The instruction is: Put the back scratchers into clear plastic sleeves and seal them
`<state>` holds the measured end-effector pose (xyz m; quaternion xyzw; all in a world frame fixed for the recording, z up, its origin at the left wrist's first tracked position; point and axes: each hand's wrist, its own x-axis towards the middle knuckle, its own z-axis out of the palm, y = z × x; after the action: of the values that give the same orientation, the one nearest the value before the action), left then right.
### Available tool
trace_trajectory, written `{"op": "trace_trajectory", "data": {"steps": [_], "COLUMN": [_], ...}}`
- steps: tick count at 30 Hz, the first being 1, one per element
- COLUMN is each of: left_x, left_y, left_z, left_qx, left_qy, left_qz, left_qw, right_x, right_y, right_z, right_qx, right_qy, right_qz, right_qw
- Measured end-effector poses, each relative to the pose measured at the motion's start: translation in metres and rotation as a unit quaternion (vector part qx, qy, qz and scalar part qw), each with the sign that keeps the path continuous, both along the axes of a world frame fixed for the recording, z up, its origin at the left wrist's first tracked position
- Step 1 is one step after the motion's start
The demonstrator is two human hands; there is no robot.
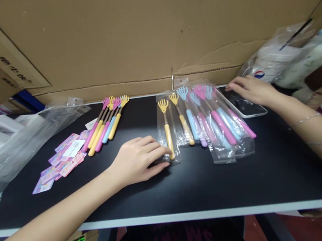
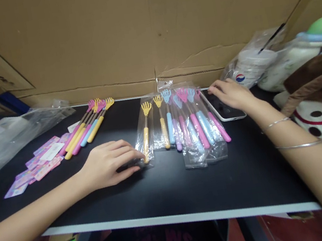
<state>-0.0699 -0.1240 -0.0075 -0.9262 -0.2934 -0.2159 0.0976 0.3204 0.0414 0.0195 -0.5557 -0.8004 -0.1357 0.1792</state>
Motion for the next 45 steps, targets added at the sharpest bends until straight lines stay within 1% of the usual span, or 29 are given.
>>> {"op": "trace_trajectory", "data": {"steps": [3,6,9,12,15,17,19,21,23,24,25,28,30,32,35,40,45], "left_x": [0.000,0.000,0.000,0.000,0.000,0.000,0.000,-0.001,-0.001,-0.001,-0.001,-0.002,-0.002,-0.002,-0.002,-0.003,-0.002], "left_y": [0.001,0.001,0.002,0.001,0.001,0.002,0.002,0.002,0.002,0.002,0.002,0.003,0.003,0.004,0.004,0.004,0.004], "left_z": [0.000,0.000,0.000,-0.001,-0.001,-0.001,-0.002,-0.002,-0.003,-0.003,-0.003,-0.003,-0.003,-0.004,-0.004,-0.005,-0.004], "left_qx": [0.003,0.004,0.003,0.006,0.008,0.009,0.012,0.014,0.012,0.011,0.011,0.015,0.016,0.016,0.020,0.028,0.034], "left_qy": [-0.001,0.001,0.005,0.006,0.005,0.008,0.011,0.013,0.014,0.015,0.016,0.020,0.020,0.020,0.018,0.017,0.014], "left_qz": [0.001,0.003,0.003,0.005,0.006,0.006,0.007,0.007,0.008,0.007,0.007,0.005,0.004,0.003,0.001,0.003,0.012], "left_qw": [1.000,1.000,1.000,1.000,1.000,1.000,1.000,1.000,1.000,1.000,1.000,1.000,1.000,1.000,1.000,0.999,0.999], "right_x": [-0.003,-0.011,-0.024,-0.042,-0.066,-0.084,-0.102,-0.118,-0.131,-0.136,-0.140,-0.148,-0.151,-0.153,-0.156,-0.164,-0.168], "right_y": [-0.007,-0.018,-0.029,-0.041,-0.058,-0.072,-0.089,-0.106,-0.121,-0.127,-0.132,-0.141,-0.142,-0.142,-0.139,-0.137,-0.133], "right_z": [0.009,0.017,0.024,0.028,0.026,0.023,0.019,0.014,0.007,0.003,-0.001,-0.013,-0.019,-0.022,-0.023,-0.022,-0.021], "right_qx": [-0.026,-0.013,0.020,0.059,0.096,0.124,0.141,0.144,0.124,0.112,0.113,0.084,0.066,0.062,0.077,0.120,0.128], "right_qy": [-0.011,-0.013,-0.020,-0.028,-0.044,-0.059,-0.081,-0.093,-0.098,-0.098,-0.093,-0.089,-0.091,-0.093,-0.103,-0.142,-0.123], "right_qz": [-0.033,-0.072,-0.078,-0.025,0.066,0.137,0.212,0.274,0.325,0.342,0.359,0.382,0.387,0.386,0.382,0.388,0.390], "right_qw": [0.999,0.997,0.997,0.998,0.992,0.981,0.964,0.946,0.932,0.928,0.922,0.916,0.915,0.916,0.915,0.903,0.904]}}
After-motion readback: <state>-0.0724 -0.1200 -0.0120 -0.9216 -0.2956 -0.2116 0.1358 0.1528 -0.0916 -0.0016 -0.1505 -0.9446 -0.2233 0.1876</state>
